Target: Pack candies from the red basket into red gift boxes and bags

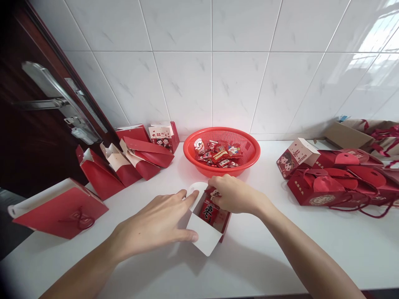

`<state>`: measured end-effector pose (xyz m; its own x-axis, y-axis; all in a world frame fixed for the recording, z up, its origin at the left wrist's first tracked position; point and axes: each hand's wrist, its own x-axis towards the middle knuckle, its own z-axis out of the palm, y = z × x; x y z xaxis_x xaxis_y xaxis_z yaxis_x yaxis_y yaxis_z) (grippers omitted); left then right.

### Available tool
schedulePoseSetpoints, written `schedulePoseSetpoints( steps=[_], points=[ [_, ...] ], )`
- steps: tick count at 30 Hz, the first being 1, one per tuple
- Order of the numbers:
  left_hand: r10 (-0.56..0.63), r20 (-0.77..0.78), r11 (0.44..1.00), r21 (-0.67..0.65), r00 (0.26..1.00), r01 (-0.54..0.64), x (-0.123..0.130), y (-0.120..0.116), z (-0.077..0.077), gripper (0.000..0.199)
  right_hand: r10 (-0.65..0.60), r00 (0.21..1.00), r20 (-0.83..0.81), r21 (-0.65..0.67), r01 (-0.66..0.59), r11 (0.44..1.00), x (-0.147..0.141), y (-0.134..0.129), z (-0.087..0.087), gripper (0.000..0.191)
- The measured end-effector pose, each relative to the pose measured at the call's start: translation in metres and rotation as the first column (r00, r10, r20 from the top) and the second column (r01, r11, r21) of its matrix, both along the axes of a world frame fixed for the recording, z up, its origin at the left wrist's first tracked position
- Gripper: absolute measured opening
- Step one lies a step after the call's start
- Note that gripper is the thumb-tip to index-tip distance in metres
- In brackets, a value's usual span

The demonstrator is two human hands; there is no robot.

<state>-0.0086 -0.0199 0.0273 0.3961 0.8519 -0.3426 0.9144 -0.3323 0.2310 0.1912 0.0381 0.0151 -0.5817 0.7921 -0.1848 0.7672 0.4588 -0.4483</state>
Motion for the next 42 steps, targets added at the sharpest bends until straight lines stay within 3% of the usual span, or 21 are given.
schedulePoseSetpoints(
  steps=[8, 15, 22, 27, 31, 35, 38, 42],
  points=[
    [-0.017, -0.016, 1.000, 0.020, 1.000, 0.017, 0.006, -0.009, -0.002, 0.057, 0.085, 0.996, -0.002, -0.009, -0.085, 0.996, -0.002, -0.002, -0.008, 0.011],
    [-0.054, -0.021, 0.995, 0.079, 0.998, 0.055, 0.006, -0.022, -0.016, 0.065, 0.156, 0.965, 0.209, -0.017, -0.156, 0.988, -0.002, -0.007, -0.009, 0.016],
    [-0.043, -0.039, 0.996, 0.080, 0.998, 0.046, 0.007, -0.022, -0.015, 0.070, 0.152, 0.942, 0.299, 0.068, -0.180, 0.981, -0.003, -0.012, -0.007, 0.015],
    [-0.043, -0.007, 0.995, 0.093, 0.999, 0.044, 0.007, -0.021, -0.017, 0.067, 0.159, 0.862, 0.481, 0.128, -0.248, 0.960, -0.007, -0.016, -0.007, 0.019],
    [-0.038, -0.018, 0.997, 0.070, 0.999, 0.039, 0.009, -0.021, -0.016, 0.070, 0.199, 0.827, 0.526, 0.103, -0.294, 0.950, -0.013, -0.016, -0.005, 0.015],
    [-0.030, -0.025, 0.998, 0.057, 0.999, 0.031, 0.011, -0.021, -0.013, 0.070, 0.180, 0.864, 0.470, 0.103, -0.256, 0.961, -0.010, -0.014, 0.005, 0.013],
    [-0.024, -0.036, 0.999, 0.046, 0.999, 0.026, 0.010, -0.021, -0.012, 0.070, 0.168, 0.935, 0.313, 0.121, -0.214, 0.969, 0.002, -0.012, 0.012, 0.021],
    [-0.051, 0.023, 0.996, 0.070, 0.998, 0.050, 0.006, -0.018, -0.016, 0.066, -0.039, 0.999, 0.031, 0.266, 0.029, 0.964, 0.026, -0.010, 0.008, 0.012]
  ],
)
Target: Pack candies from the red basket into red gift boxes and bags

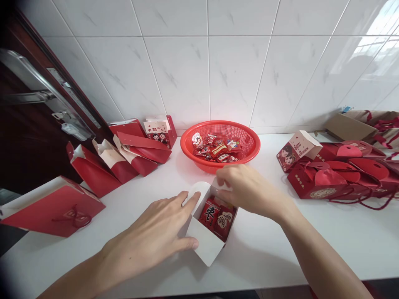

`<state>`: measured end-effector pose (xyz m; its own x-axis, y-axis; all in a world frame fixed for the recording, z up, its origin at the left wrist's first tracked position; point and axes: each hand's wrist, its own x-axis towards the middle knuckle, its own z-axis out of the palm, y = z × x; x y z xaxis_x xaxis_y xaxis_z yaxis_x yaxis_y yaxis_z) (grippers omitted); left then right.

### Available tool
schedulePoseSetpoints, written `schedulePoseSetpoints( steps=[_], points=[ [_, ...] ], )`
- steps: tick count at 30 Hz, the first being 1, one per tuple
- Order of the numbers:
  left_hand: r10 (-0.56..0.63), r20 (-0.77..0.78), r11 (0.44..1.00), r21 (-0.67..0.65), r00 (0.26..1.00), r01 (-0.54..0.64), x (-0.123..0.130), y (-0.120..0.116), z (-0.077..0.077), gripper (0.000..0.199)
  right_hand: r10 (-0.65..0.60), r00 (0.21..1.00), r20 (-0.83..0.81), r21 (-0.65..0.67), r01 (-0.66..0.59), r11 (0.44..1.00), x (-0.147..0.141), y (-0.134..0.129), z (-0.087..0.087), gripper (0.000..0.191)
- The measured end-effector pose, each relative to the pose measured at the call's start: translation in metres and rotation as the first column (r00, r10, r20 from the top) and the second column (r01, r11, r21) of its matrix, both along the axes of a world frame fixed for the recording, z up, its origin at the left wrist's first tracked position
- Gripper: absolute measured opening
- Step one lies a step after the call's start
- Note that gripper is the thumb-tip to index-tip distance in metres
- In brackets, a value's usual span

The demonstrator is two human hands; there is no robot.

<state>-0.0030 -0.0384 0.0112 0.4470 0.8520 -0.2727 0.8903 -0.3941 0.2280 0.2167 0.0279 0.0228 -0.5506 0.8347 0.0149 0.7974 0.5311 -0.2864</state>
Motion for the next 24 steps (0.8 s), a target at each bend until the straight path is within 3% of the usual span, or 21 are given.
schedulePoseSetpoints(
  steps=[3, 6, 8, 10, 14, 18, 24],
  points=[
    [-0.018, 0.058, 1.000, 0.015, 0.998, 0.018, -0.001, 0.002, -0.003, 0.064, -0.141, 0.986, -0.092, 0.094, 0.149, 0.984, 0.018, 0.001, -0.011, 0.012],
    [-0.015, 0.073, 1.000, 0.004, 0.997, 0.014, -0.002, 0.004, -0.001, 0.066, -0.128, 0.986, -0.106, -0.017, 0.127, 0.992, 0.027, 0.001, -0.020, 0.018],
    [-0.011, 0.084, 1.000, -0.005, 0.996, 0.011, -0.005, 0.009, 0.003, 0.071, -0.122, 0.970, -0.212, -0.098, 0.103, 0.990, 0.026, 0.000, -0.025, 0.028],
    [0.009, 0.082, 1.000, 0.004, 0.997, -0.009, -0.009, 0.015, 0.008, 0.074, -0.150, 0.906, -0.395, -0.163, 0.092, 0.982, 0.020, -0.001, -0.029, 0.031],
    [0.115, 0.097, 0.990, 0.074, 0.989, -0.122, -0.021, 0.031, 0.018, 0.065, -0.230, 0.695, -0.681, -0.302, 0.019, 0.953, 0.004, 0.003, -0.042, 0.036],
    [0.169, 0.138, 0.976, 0.113, 0.976, -0.185, -0.028, 0.040, 0.020, 0.056, -0.285, 0.571, -0.769, -0.380, -0.050, 0.924, -0.007, 0.011, -0.061, 0.044],
    [0.117, 0.109, 0.990, 0.070, 0.987, -0.125, -0.032, 0.043, 0.013, 0.074, -0.327, 0.465, -0.823, -0.417, -0.102, 0.903, -0.014, 0.009, -0.086, 0.045]
  ],
)
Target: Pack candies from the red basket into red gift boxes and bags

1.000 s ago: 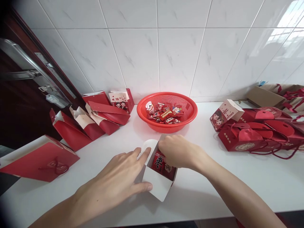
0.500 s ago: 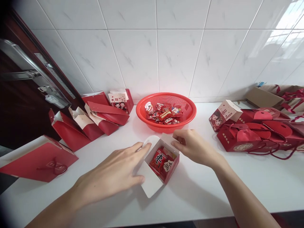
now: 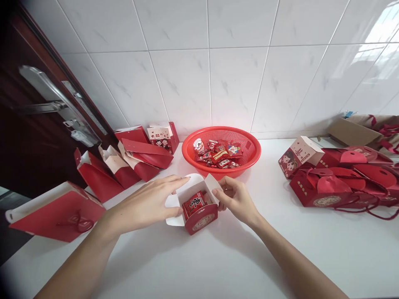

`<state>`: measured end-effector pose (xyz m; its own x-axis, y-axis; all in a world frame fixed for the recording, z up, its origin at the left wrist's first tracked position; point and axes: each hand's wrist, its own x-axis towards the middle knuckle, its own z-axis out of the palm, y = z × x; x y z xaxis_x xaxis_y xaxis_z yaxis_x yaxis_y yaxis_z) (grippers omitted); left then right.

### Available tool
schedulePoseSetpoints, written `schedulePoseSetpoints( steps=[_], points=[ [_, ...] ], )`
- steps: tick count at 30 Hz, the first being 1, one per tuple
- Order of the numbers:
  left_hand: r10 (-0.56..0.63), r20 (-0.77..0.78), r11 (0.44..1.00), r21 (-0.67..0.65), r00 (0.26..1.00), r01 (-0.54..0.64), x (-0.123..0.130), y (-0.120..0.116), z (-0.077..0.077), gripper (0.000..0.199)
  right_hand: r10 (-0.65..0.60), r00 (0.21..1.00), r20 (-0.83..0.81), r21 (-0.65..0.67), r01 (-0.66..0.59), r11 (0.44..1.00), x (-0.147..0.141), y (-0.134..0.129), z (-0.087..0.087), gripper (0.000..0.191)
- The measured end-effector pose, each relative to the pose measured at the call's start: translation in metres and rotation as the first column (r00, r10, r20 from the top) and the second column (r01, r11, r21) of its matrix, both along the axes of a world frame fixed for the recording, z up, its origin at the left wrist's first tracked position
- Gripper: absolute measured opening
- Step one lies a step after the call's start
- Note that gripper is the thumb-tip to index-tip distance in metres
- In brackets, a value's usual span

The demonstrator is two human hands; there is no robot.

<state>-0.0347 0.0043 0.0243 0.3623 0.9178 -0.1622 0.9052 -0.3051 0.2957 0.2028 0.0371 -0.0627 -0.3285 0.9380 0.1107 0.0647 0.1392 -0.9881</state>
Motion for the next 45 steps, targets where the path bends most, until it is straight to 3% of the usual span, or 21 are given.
schedulePoseSetpoints(
  steps=[4, 8, 14, 19, 22, 29, 38, 42, 45],
  points=[
    [-0.029, 0.051, 1.000, 0.008, 0.998, 0.029, 0.003, -0.001, -0.003, 0.077, -0.003, 1.000, -0.020, 0.062, 0.004, 0.998, 0.000, -0.006, -0.010, 0.043],
    [-0.042, 0.067, 0.999, 0.019, 0.997, 0.041, 0.007, -0.009, 0.001, 0.082, -0.001, 0.999, 0.042, 0.256, -0.009, 0.967, 0.004, -0.013, -0.011, 0.030],
    [-0.036, 0.035, 0.997, 0.064, 0.999, 0.034, 0.001, -0.026, 0.006, 0.081, -0.056, 0.998, 0.028, 0.578, 0.029, 0.815, 0.006, -0.024, -0.007, 0.015],
    [-0.034, 0.030, 0.994, 0.102, 0.999, 0.031, -0.003, -0.030, 0.005, 0.076, -0.080, 0.996, 0.042, 0.685, 0.030, 0.728, 0.004, -0.030, -0.004, 0.015],
    [-0.040, 0.038, 0.996, 0.077, 0.998, 0.037, 0.000, -0.024, 0.004, 0.077, -0.086, 0.994, 0.065, 0.679, 0.019, 0.734, 0.003, -0.029, -0.006, 0.015],
    [-0.077, 0.098, 0.994, -0.070, 0.992, 0.084, 0.002, 0.008, 0.007, 0.074, -0.008, 0.986, 0.168, 0.494, -0.078, 0.866, 0.005, -0.020, -0.014, 0.021],
    [-0.139, 0.295, 0.918, -0.318, 0.945, 0.235, -0.027, 0.040, 0.010, 0.074, 0.108, 0.931, 0.349, 0.427, -0.261, 0.866, 0.009, -0.016, -0.008, 0.042],
    [-0.205, 0.359, 0.874, -0.353, 0.911, 0.335, -0.037, 0.050, 0.004, 0.079, 0.187, 0.919, 0.346, 0.340, -0.308, 0.889, 0.010, -0.014, -0.006, 0.045],
    [-0.179, 0.342, 0.889, -0.346, 0.923, 0.300, -0.034, 0.051, 0.000, 0.084, 0.226, 0.918, 0.325, 0.296, -0.326, 0.898, 0.011, -0.014, -0.006, 0.043]
  ],
)
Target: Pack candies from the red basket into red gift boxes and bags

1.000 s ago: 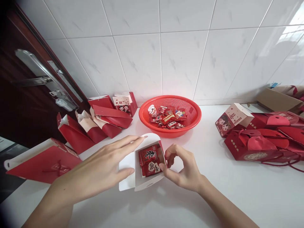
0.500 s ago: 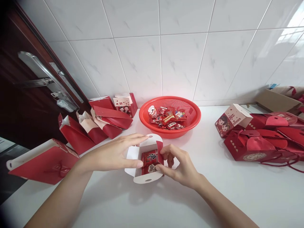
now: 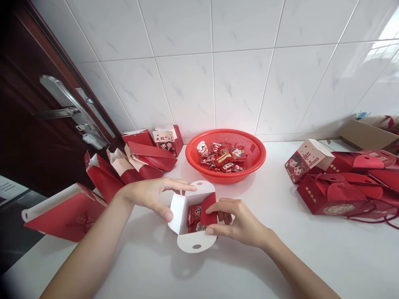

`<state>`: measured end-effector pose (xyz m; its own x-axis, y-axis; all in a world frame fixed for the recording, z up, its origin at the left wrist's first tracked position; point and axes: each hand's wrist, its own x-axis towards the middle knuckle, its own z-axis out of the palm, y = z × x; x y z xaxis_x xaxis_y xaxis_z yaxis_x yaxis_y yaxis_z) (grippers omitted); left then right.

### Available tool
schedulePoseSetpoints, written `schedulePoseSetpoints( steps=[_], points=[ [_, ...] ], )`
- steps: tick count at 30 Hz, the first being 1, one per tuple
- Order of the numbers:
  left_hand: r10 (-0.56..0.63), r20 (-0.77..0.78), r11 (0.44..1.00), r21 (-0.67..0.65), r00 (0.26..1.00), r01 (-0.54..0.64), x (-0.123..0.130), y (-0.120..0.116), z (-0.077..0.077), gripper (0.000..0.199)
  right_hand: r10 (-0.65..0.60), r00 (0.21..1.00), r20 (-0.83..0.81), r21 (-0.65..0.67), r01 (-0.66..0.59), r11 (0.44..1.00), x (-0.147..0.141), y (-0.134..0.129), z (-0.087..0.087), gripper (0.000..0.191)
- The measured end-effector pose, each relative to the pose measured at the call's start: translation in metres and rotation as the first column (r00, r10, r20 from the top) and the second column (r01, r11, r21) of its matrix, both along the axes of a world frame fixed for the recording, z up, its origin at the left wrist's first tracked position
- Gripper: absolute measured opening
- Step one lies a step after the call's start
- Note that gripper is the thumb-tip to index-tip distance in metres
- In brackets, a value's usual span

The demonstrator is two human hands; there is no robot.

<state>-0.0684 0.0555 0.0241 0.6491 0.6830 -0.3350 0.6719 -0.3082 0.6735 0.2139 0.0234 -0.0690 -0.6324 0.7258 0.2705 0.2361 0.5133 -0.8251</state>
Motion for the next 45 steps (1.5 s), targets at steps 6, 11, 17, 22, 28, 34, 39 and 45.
schedulePoseSetpoints(
  steps=[6, 11, 17, 22, 28, 34, 39, 45],
  points=[
    [0.145, -0.081, 0.979, 0.153, 0.986, -0.131, 0.024, -0.012, -0.013, 0.104, 0.031, 0.999, -0.027, -0.027, -0.031, 0.999, 0.001, 0.002, -0.002, 0.042],
    [0.185, -0.025, 0.944, 0.282, 0.982, -0.171, 0.033, -0.021, -0.031, 0.106, 0.060, 0.996, -0.061, -0.017, -0.061, 0.998, 0.002, 0.006, -0.005, 0.062],
    [0.287, 0.218, 0.864, 0.362, 0.933, -0.350, 0.031, -0.029, -0.059, 0.084, -0.079, 0.995, -0.054, 0.160, 0.087, 0.983, -0.004, 0.000, -0.008, 0.048],
    [0.210, 0.512, 0.800, 0.400, 0.833, -0.447, 0.031, -0.035, -0.082, 0.025, -0.217, 0.968, -0.123, 0.169, 0.236, 0.957, -0.013, -0.004, -0.013, 0.026],
    [0.238, 0.539, 0.856, 0.276, 0.808, -0.436, 0.027, -0.046, -0.091, 0.027, -0.312, 0.937, -0.160, 0.133, 0.334, 0.933, -0.022, -0.006, -0.021, 0.016],
    [0.229, 0.546, 0.851, 0.290, 0.806, -0.438, 0.029, -0.050, -0.094, 0.020, -0.319, 0.931, -0.178, 0.119, 0.342, 0.932, -0.028, -0.008, -0.022, 0.012],
    [0.222, 0.563, 0.835, 0.312, 0.796, -0.453, 0.032, -0.050, -0.095, 0.017, -0.328, 0.929, -0.170, 0.122, 0.351, 0.929, -0.028, -0.010, -0.023, 0.014],
    [0.266, 0.604, 0.822, 0.266, 0.751, -0.504, 0.036, -0.049, -0.099, 0.016, -0.333, 0.928, -0.166, 0.123, 0.355, 0.927, -0.029, -0.009, -0.024, 0.015]
  ],
)
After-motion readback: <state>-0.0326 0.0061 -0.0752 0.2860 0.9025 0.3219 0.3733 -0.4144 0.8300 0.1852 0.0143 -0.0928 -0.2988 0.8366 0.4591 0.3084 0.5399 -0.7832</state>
